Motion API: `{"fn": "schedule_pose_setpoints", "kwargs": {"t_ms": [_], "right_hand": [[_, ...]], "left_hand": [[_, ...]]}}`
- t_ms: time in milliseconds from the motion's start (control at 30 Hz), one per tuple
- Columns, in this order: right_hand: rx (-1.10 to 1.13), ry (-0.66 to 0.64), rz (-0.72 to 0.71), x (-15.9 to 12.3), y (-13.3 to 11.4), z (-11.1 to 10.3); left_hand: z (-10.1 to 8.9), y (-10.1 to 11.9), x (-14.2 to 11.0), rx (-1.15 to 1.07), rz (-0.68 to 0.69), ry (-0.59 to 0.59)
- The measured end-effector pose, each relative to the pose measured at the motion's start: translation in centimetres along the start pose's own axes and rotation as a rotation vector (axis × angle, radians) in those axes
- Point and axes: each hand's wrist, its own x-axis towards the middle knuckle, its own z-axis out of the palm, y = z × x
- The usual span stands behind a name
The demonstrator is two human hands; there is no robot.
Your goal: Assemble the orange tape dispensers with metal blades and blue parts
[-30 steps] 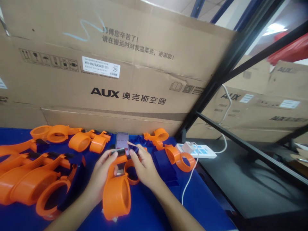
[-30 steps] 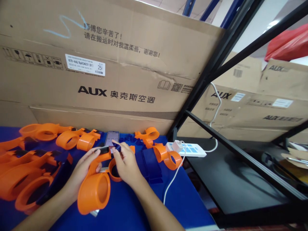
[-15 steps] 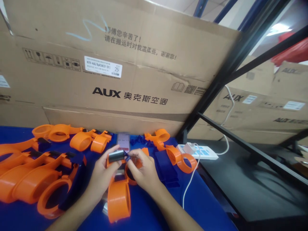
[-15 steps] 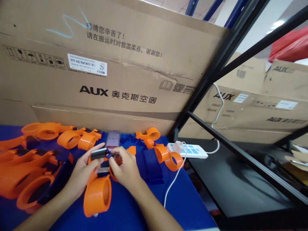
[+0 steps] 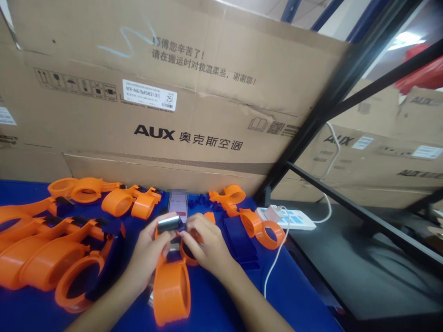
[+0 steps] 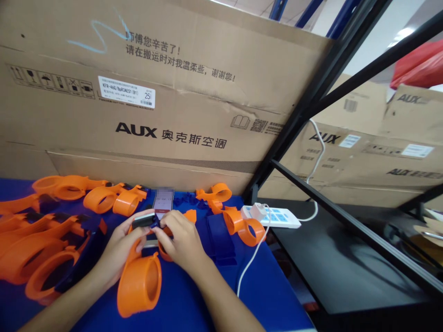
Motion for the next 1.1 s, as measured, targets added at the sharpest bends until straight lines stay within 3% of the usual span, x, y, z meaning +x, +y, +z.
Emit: {"fn": "schedule_pose_setpoints", "kwargs": {"t_ms": [567, 733, 967, 1100], "right_hand": [[-0.014, -0.197, -0.075, 0.6, -0.1, -1.4], [0.040, -0.229, -0.065, 0.6, -0.8, -1.4], [0.354, -0.173, 0.053, 0.4, -1.1, -1.6], [0.621, -0.112, 0.248, 0.4, -1.3, -1.5]], "left_hand": [[-0.1, -0.2, -0.2, -0.048, -0.021, -0.133], [0.0, -0.3, -0.1, -0.090, -0.046, -0.123], [0.2, 0.8, -0.5, -0.201, -0.121, -0.199], [0.2, 1.0, -1.1, -0.236, -0.176, -0.220]]}}
